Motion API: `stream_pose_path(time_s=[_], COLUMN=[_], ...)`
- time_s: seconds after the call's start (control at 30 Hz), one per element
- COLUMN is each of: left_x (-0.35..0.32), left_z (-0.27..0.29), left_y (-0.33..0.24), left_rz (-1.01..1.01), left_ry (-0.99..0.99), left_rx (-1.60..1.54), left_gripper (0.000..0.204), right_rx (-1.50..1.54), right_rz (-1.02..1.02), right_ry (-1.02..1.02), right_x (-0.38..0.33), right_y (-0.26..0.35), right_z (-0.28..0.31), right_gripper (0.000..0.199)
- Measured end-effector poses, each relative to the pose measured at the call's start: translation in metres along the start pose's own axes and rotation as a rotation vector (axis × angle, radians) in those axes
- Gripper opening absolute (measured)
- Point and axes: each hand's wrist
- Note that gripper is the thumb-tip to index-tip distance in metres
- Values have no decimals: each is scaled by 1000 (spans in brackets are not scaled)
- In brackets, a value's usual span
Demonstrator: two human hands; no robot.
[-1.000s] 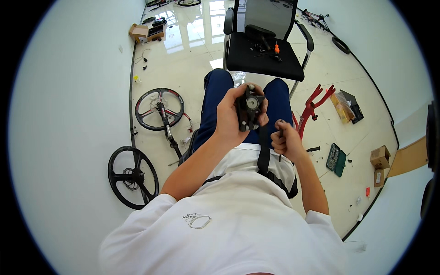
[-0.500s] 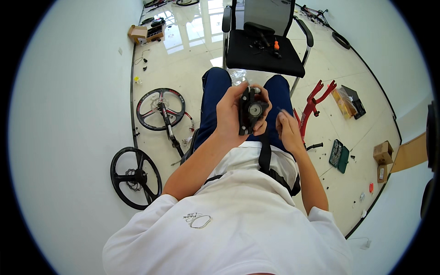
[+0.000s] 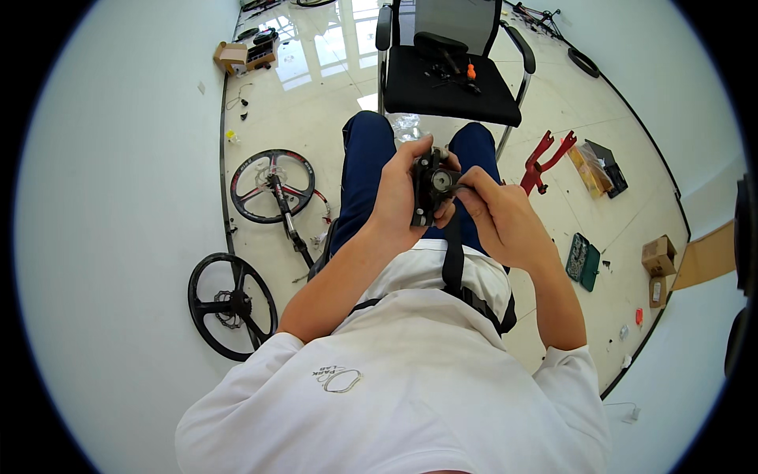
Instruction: The person assembles a bicycle by attaching a front wheel to the fork, tightening the axle with an Allen key, and spinning the wheel to check alignment. They then handle a tire and rim separately, preparing to mount the tire onto the rim.
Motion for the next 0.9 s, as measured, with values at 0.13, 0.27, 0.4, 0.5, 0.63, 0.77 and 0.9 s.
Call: stream_pose_path(time_s=[0.13, 0.27, 0.4, 0.5, 0.63, 0.77, 0.9], left_x=[3, -4, 0, -1, -2, -1, 0], left_z=[-8, -13, -7, -7, -11, -9, -10], left_y=[-1, -3, -1, 1, -1, 0, 2], left_rz=[40, 34, 26, 16, -11, -15, -16], left_ry=[-49, -49, 74, 62, 16, -5, -48], left_rx=[-66, -57, -54, -20, 35, -1, -75], left_gripper=[39, 39, 40, 41, 41, 40, 40], right_rx=[-7, -107, -223, -284, -452, -645, -609], right_rz=[-32, -22, -13, 16, 76, 140, 133], right_ry=[-7, 103, 90, 47, 10, 44, 126], right_x=[8, 4, 0, -2, -3, -1, 8], right_y=[-5, -6, 1, 0, 3, 0, -4], right_z=[2, 7, 9, 7, 4, 4, 11], right_gripper=[6, 11, 10, 11, 10, 19, 16])
Point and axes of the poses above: each hand's wrist, its own x-axis towards the middle knuckle, its own z-axis out of the back of the hand, y = z × x, and after that the axes turned 3 degrees about y, right-handed
